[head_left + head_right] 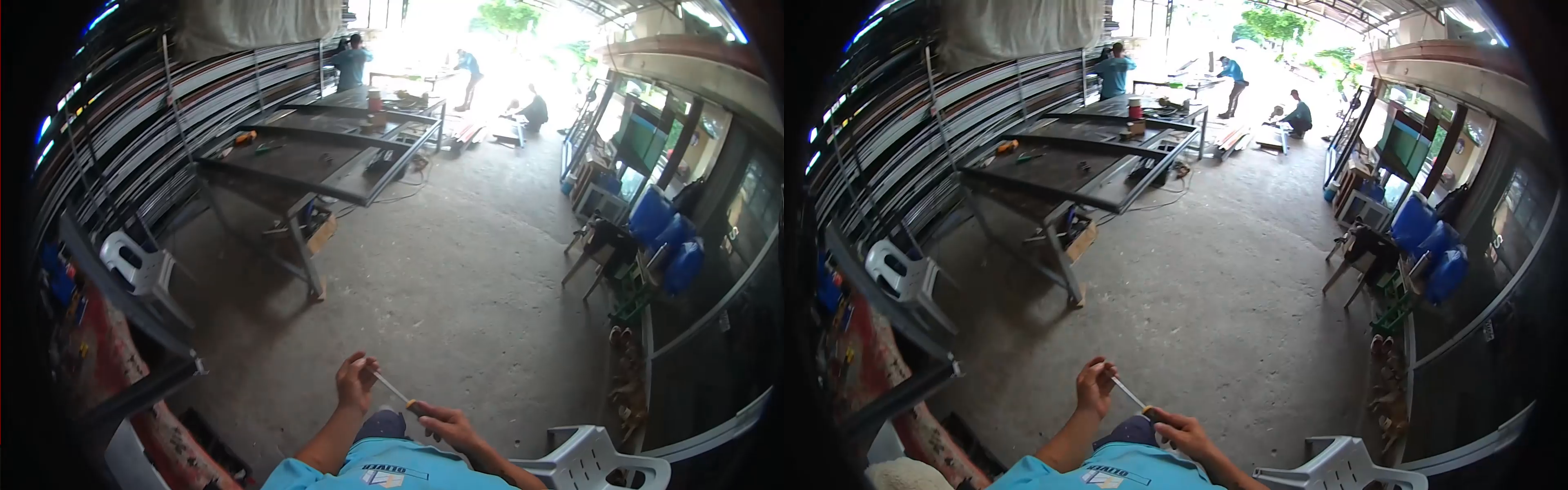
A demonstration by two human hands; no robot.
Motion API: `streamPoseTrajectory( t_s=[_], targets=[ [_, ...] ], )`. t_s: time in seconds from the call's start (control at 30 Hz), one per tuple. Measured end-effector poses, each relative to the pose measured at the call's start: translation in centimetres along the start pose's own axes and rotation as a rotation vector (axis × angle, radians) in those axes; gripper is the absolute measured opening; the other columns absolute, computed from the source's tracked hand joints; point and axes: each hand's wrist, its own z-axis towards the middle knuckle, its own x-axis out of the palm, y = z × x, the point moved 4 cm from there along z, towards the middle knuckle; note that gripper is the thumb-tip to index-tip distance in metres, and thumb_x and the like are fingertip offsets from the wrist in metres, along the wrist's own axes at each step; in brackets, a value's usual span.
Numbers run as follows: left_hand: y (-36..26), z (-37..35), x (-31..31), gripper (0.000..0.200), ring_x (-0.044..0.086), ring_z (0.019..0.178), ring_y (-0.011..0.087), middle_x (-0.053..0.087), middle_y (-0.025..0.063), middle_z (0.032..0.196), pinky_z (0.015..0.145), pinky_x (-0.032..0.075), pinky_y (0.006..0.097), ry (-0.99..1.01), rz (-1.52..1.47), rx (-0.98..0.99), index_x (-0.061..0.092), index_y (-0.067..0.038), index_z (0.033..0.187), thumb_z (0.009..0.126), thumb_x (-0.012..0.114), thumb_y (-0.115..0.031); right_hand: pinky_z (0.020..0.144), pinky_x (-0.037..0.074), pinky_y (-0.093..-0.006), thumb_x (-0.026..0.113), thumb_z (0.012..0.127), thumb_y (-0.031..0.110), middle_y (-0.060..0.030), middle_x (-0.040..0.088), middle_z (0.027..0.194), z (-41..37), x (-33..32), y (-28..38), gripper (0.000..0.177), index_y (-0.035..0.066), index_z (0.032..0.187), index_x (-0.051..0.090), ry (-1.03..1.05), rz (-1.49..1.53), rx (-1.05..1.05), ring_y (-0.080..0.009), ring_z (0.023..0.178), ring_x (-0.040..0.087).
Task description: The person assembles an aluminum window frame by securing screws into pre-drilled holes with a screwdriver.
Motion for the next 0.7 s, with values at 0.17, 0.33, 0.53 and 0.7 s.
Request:
streamPoseTrajectory(
  t_s=[0.17, 0.33, 0.53, 0.7],
  targets=[
    [6.9, 13.1, 0.5, 0.005, 0.065, 0.080, 0.0236, 0.065, 0.0108, 0.085, 0.075, 0.056, 0.0373, -0.212, -0.185, -0.119, 0.060, -0.005, 0.090, 0.085, 0.058, -0.008, 0.067, 0.043, -0.0204, 0.067, 0.087, 0.021, -0.0004, 0.065, 0.094, 11.2, -7.8, 4.2, 0.043, 0.013, 0.128, 0.057, -0.031, -0.253, 0.036, -0.0057, 0.077, 0.054],
    [11.1, 27.0, 8.6, 0.006, 0.065, 0.081, 0.0234, 0.065, 0.0106, 0.086, 0.076, 0.056, 0.0387, -0.224, -0.164, -0.241, 0.059, -0.005, 0.090, 0.084, 0.060, -0.004, 0.076, 0.044, -0.0219, 0.064, 0.087, 0.017, -0.0004, 0.065, 0.109, 21.0, -16.1, 12.6, 0.041, 0.012, 0.128, 0.058, -0.123, -0.206, 0.200, -0.0070, 0.086, 0.054],
    [12.4, 41.4, 26.0, 0.009, 0.065, 0.081, 0.0189, 0.065, 0.0093, 0.087, 0.077, 0.054, 0.0332, 0.012, 0.225, -0.261, 0.061, -0.004, 0.092, 0.090, 0.060, -0.013, 0.068, 0.049, -0.0250, 0.065, 0.086, 0.012, -0.0052, 0.063, 0.105, 30.1, -26.6, 19.3, 0.043, 0.003, 0.127, 0.056, -0.332, 0.024, 0.063, -0.0114, 0.080, 0.060],
    [17.2, 53.3, 30.3, 0.015, 0.065, 0.076, 0.0157, 0.066, 0.0067, 0.087, 0.071, 0.055, 0.0302, -0.134, 0.417, -0.042, 0.063, 0.000, 0.094, 0.090, 0.061, -0.015, 0.058, 0.043, -0.0208, 0.067, 0.085, 0.013, 0.0015, 0.062, 0.089, 41.1, -34.9, 21.6, 0.043, 0.005, 0.126, 0.057, -0.367, -0.015, -0.038, -0.0057, 0.068, 0.052]
  ],
)
